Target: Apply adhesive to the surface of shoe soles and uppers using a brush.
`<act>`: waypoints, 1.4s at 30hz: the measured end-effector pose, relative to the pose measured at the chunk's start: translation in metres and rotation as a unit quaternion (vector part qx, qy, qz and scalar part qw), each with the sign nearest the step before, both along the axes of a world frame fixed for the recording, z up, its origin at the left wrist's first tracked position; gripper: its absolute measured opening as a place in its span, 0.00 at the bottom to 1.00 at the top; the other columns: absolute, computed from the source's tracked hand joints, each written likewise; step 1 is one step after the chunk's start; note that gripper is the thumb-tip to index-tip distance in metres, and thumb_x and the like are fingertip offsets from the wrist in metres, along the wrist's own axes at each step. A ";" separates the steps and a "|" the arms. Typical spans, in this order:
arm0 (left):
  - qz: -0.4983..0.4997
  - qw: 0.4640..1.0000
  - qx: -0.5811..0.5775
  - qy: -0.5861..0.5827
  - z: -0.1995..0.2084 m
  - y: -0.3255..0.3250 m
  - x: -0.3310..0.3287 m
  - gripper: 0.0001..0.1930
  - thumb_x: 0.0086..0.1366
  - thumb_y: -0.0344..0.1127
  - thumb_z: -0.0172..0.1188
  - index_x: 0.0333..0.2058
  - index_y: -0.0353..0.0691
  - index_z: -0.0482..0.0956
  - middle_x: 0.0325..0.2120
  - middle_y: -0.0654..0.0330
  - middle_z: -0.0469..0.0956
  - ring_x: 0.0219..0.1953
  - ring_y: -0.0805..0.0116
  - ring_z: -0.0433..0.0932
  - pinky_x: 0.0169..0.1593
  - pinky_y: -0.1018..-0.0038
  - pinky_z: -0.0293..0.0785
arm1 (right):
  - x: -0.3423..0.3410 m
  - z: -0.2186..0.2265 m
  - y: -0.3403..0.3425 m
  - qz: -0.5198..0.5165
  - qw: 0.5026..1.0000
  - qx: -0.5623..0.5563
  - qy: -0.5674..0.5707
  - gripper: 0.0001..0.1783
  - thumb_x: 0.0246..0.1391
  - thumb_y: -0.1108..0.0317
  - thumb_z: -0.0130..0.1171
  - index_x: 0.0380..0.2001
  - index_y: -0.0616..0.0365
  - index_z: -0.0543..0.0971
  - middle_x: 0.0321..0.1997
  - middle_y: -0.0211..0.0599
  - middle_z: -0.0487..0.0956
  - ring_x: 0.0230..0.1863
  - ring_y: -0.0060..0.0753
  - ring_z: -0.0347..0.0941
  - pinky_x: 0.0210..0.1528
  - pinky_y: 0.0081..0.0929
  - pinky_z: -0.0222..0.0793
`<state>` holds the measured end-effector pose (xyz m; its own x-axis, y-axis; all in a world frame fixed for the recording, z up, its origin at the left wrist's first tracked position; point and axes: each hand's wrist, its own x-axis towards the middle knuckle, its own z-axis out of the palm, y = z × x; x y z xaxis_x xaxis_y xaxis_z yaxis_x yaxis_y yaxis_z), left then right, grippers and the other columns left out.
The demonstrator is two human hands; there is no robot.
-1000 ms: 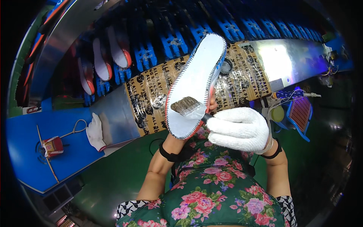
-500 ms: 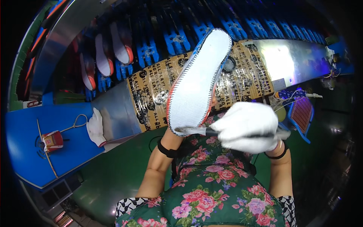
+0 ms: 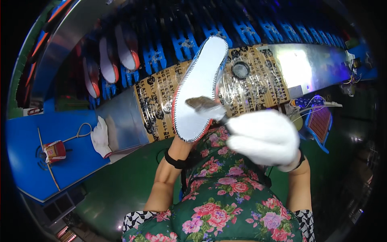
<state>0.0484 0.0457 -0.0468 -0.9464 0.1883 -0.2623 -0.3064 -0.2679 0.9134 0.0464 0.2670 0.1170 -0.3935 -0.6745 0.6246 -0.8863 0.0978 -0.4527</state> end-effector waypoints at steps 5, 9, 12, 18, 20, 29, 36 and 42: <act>0.104 0.879 0.462 -0.064 0.002 -0.009 -0.024 0.25 0.72 0.37 0.59 0.59 0.28 0.66 0.42 0.56 0.70 0.39 0.71 0.69 0.45 0.76 0.71 | 0.013 -0.048 -0.017 0.105 0.994 0.001 -0.018 0.16 0.48 0.72 0.63 0.43 0.58 0.83 0.52 0.45 0.82 0.44 0.43 0.82 0.42 0.33 0.82; 0.103 0.846 0.522 -0.040 0.003 -0.042 -0.059 0.26 0.71 0.36 0.57 0.62 0.27 0.65 0.44 0.52 0.70 0.42 0.63 0.70 0.48 0.72 0.72 | -0.008 -0.033 0.008 0.066 0.978 -0.100 -0.171 0.12 0.48 0.76 0.67 0.38 0.55 0.84 0.41 0.43 0.85 0.38 0.38 0.82 0.34 0.31 0.77; 0.142 0.839 0.524 -0.024 0.022 -0.065 -0.083 0.25 0.71 0.37 0.57 0.61 0.29 0.67 0.44 0.49 0.72 0.43 0.61 0.71 0.48 0.69 0.72 | -0.017 -0.064 0.027 -0.182 0.940 -0.245 -0.154 0.13 0.44 0.82 0.67 0.36 0.62 0.84 0.40 0.46 0.85 0.37 0.38 0.81 0.37 0.30 0.76; 0.177 0.837 0.518 0.021 -0.003 -0.105 -0.182 0.19 0.69 0.36 0.55 0.53 0.30 0.77 0.44 0.49 0.79 0.42 0.56 0.73 0.47 0.67 0.72 | -0.026 -0.137 0.033 -0.255 0.664 -0.442 -0.546 0.14 0.57 0.80 0.61 0.47 0.70 0.80 0.49 0.49 0.83 0.34 0.26 0.78 0.35 0.18 0.73; 0.120 0.832 0.536 0.079 -0.027 -0.134 -0.212 0.15 0.66 0.36 0.55 0.45 0.31 0.78 0.45 0.50 0.79 0.42 0.57 0.73 0.46 0.66 0.70 | -0.036 -0.161 0.026 -0.233 0.617 -0.493 -0.567 0.15 0.59 0.78 0.61 0.50 0.70 0.79 0.49 0.49 0.82 0.33 0.26 0.76 0.34 0.18 0.73; 0.173 0.819 0.540 0.082 -0.079 -0.164 -0.317 0.20 0.72 0.46 0.52 0.57 0.45 0.76 0.56 0.54 0.77 0.50 0.58 0.77 0.50 0.61 0.75 | -0.058 -0.189 0.012 -0.206 0.479 -0.620 -0.586 0.17 0.73 0.69 0.48 0.59 0.65 0.69 0.58 0.47 0.74 0.45 0.29 0.75 0.46 0.20 0.76; 0.166 0.828 0.525 0.107 -0.095 -0.180 -0.340 0.23 0.73 0.48 0.48 0.61 0.45 0.73 0.59 0.54 0.76 0.57 0.55 0.75 0.59 0.56 0.71 | -0.064 -0.187 0.011 -0.166 0.472 -0.632 -0.592 0.15 0.67 0.76 0.51 0.56 0.66 0.72 0.60 0.54 0.75 0.48 0.38 0.78 0.47 0.27 0.76; 0.217 0.852 0.476 0.022 -0.081 -0.184 -0.309 0.25 0.74 0.49 0.46 0.61 0.42 0.72 0.59 0.52 0.75 0.60 0.52 0.73 0.62 0.54 0.70 | -0.055 -0.186 0.012 -0.158 0.469 -0.637 -0.591 0.15 0.67 0.74 0.53 0.54 0.66 0.73 0.56 0.52 0.77 0.46 0.37 0.78 0.46 0.27 0.75</act>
